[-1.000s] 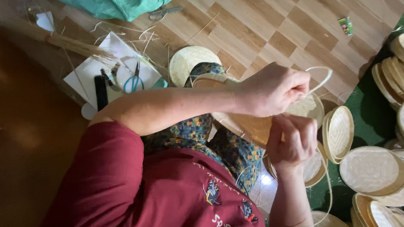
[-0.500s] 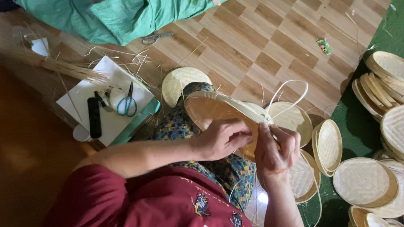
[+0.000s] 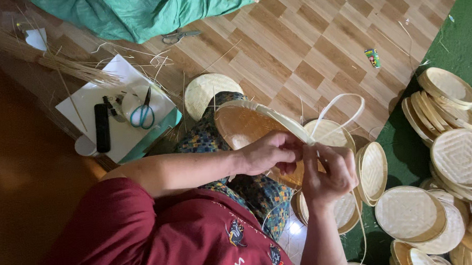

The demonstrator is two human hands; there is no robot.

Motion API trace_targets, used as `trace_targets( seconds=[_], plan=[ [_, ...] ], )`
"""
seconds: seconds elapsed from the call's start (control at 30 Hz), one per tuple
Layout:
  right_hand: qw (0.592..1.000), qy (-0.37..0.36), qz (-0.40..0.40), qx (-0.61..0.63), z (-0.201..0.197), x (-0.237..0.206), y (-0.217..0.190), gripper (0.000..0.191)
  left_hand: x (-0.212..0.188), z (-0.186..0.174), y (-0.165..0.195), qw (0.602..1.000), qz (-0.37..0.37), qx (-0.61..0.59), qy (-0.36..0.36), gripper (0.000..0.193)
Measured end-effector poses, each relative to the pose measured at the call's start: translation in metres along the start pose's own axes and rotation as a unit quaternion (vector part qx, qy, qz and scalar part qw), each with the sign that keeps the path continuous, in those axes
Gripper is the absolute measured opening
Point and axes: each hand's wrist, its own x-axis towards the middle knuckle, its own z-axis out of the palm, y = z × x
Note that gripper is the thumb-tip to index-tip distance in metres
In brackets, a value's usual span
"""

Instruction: The person sits on the floor and weaves a white plastic strip around the rim of a round woven basket base. They repeatedly thread the strip through the existing weave and pull it tight to secure the edge.

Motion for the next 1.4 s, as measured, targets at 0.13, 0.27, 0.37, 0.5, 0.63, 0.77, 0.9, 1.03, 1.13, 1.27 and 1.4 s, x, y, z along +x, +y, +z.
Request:
trace_targets(
  seconds=[0.13,0.27,0.37,0.5,0.63,0.77,0.9,1.03,1.13,1.27,1.4],
  plan=[
    [0.998,-0.001,0.025,0.051,0.002,0.001,0.004,0.017,0.000,0.000,0.006,1.000,0.003,-0.004,-0.001,0.018],
    [0.996,-0.004,0.051,0.069,0.003,0.002,0.002,0.019,0.005,-0.001,0.013,0.961,0.090,0.258,0.053,0.017],
    [0.998,0.006,0.029,0.053,0.005,0.002,0.000,0.016,0.006,-0.004,0.011,0.888,0.207,0.402,0.081,0.017],
    [1.000,0.022,-0.021,0.008,0.010,0.004,0.000,0.017,-0.004,-0.012,0.003,0.837,0.084,0.531,0.101,0.019],
    [0.999,0.023,-0.024,-0.004,0.012,0.007,0.002,0.018,-0.014,-0.022,0.006,0.851,0.098,0.506,0.099,0.020],
    [0.999,0.023,-0.037,0.016,0.013,0.007,0.003,0.018,-0.008,-0.019,0.017,0.802,0.202,0.554,0.092,0.020],
    [0.999,0.028,-0.027,0.006,0.014,0.001,0.003,0.019,0.005,-0.003,0.013,0.877,0.208,0.408,0.142,0.020],
    [0.999,0.027,-0.025,-0.007,0.012,-0.008,0.005,0.020,0.013,0.002,-0.008,0.935,0.159,0.267,0.169,0.016],
    [0.999,0.032,-0.033,-0.014,0.014,-0.013,0.011,0.020,0.007,-0.002,-0.030,0.885,0.196,0.401,0.131,0.012],
    [0.998,0.028,-0.045,0.013,0.018,-0.014,0.020,0.017,-0.018,-0.002,-0.059,0.777,-0.061,0.619,-0.101,0.028],
    [0.998,0.038,-0.055,-0.006,0.013,-0.014,0.024,0.019,-0.022,-0.011,-0.053,0.801,0.107,0.587,-0.052,0.029]
  ],
)
